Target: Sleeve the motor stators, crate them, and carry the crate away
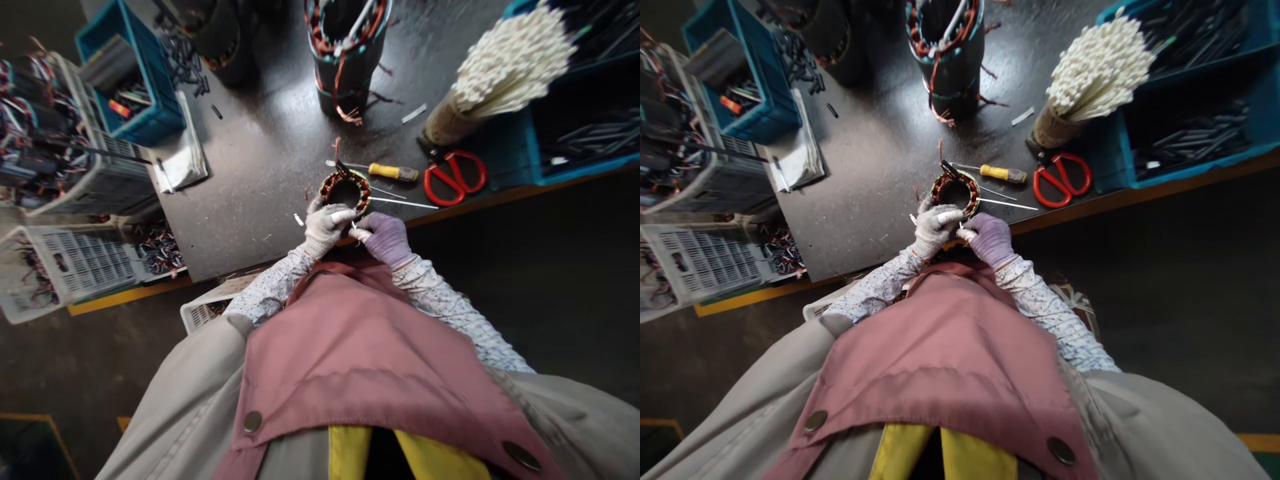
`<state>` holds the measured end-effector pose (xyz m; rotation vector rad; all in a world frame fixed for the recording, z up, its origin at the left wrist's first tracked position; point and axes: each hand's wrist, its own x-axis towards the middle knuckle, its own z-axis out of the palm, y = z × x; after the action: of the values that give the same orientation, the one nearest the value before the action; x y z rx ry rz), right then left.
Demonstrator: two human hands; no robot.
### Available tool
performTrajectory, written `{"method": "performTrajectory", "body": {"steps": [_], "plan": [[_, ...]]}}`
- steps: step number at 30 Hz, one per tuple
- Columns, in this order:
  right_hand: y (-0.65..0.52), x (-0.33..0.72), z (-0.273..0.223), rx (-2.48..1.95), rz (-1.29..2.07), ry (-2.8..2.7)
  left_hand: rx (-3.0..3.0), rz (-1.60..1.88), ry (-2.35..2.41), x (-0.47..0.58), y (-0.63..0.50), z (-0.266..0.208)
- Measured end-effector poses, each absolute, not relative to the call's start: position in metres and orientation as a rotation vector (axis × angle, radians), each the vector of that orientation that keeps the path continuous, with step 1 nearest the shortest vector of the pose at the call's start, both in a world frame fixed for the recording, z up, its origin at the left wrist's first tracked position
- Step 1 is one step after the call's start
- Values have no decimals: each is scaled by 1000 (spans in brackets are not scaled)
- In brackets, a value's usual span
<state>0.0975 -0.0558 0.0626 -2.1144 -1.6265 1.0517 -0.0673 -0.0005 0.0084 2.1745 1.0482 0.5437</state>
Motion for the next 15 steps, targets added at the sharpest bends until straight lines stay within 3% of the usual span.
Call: {"method": "performTrajectory", "body": {"steps": [15], "plan": [[-38, 90, 63, -2334, 982, -1840, 2224, 485, 1028, -70, 1, 3]]}}
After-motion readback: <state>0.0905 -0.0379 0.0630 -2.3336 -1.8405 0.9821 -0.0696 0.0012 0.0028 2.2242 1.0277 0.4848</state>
